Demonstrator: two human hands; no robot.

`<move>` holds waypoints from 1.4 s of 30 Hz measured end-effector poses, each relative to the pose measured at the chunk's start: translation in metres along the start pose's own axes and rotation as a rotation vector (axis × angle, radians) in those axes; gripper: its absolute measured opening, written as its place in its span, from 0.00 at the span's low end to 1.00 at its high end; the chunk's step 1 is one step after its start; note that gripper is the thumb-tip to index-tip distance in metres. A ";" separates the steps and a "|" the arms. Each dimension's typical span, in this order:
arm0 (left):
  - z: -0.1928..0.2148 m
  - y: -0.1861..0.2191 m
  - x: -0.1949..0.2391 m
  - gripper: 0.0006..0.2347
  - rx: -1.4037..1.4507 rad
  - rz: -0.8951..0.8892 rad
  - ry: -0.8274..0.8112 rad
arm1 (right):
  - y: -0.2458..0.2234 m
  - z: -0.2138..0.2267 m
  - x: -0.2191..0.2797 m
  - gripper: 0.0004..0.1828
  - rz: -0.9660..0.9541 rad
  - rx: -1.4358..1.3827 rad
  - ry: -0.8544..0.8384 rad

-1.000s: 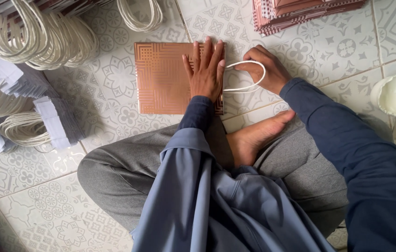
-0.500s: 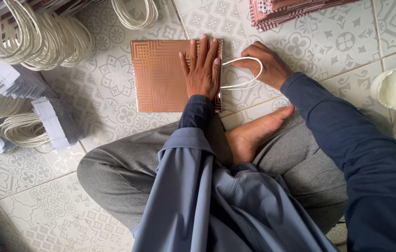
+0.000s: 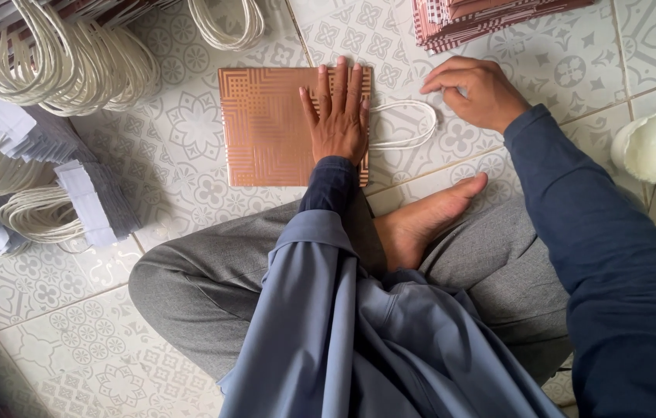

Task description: The person sits on the floor and assembles paper bags by applying glue to white paper tabs, attaching them to the sides of the bags, and pressing them down to secure the handles. The person repeats this process for multiple bags.

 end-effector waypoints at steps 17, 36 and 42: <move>0.007 0.003 0.004 0.24 -0.001 0.032 -0.038 | -0.073 -0.058 0.008 0.05 0.157 0.393 -0.279; 0.012 0.010 0.006 0.23 -0.043 0.061 -0.064 | -0.058 -0.038 -0.034 0.16 -0.030 0.317 -0.021; 0.014 0.009 0.003 0.23 0.009 0.040 -0.011 | -0.041 -0.040 -0.044 0.16 -0.083 0.169 -0.086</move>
Point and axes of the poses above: each hand's wrist, its own x-axis away from the middle knuckle, its own z-axis out of the back of the hand, y = z × x, the point moved 8 cm from there along -x, towards the middle knuckle, and after that the axes turned 15 degrees about -y, right-handed, at the moved point
